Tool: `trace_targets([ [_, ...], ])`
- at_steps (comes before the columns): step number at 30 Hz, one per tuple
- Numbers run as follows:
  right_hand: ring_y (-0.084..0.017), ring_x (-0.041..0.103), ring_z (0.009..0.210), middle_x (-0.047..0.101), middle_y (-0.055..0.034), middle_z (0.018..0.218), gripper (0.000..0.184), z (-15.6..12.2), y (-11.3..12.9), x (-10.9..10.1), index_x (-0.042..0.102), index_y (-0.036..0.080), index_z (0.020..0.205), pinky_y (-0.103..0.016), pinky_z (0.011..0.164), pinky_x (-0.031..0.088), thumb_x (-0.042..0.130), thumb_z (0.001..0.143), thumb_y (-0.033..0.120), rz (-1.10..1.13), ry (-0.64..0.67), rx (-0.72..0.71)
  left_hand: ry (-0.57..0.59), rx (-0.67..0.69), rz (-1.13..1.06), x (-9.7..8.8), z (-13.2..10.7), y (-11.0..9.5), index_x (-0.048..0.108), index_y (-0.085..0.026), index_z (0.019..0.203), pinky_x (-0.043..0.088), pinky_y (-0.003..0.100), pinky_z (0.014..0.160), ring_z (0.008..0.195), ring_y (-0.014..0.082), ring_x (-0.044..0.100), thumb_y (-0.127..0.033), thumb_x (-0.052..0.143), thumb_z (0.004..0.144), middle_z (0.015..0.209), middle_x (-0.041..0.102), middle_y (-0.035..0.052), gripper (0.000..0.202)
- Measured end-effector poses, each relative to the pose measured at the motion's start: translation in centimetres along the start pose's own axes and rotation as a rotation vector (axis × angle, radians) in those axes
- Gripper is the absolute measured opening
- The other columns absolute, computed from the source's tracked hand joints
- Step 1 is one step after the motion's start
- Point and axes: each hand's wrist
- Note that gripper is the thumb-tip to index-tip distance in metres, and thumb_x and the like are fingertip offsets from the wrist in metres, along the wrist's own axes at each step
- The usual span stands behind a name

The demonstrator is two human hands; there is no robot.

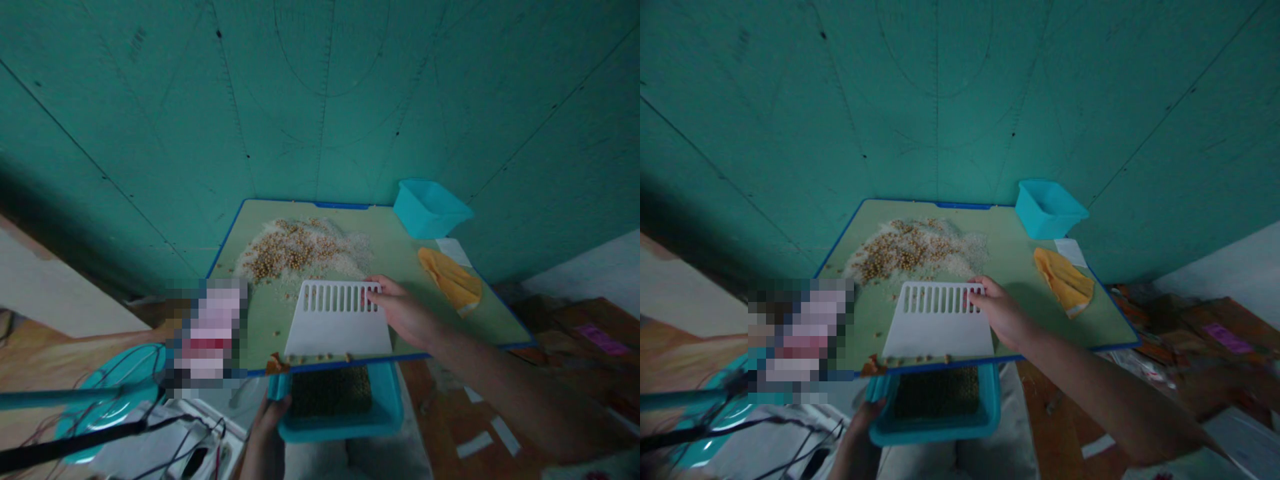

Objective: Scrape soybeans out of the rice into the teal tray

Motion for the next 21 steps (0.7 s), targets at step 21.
trace_targets([
  [21, -0.017, 0.055, 0.065, 0.061, 0.0012, 0.07, 0.031, -2.6, -0.8, -0.4, 0.055, 0.021, 0.086, -0.03, 0.064, 0.038, 0.066, 0.057, 0.027, -0.044, 0.003, 0.093, -0.082, 0.04, -0.05, 1.3, -1.2, -3.6, 0.072, -0.031, 0.102, 0.041, 0.051, 0.098, 0.124, 0.0422, 0.044, -0.049, 0.077, 0.046, 0.106, 0.075, 0.004, 0.059],
])
Point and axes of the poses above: each hand's wrist, its own z-axis towards the middle knuckle, its own x-axis out of the palm, y = z × x
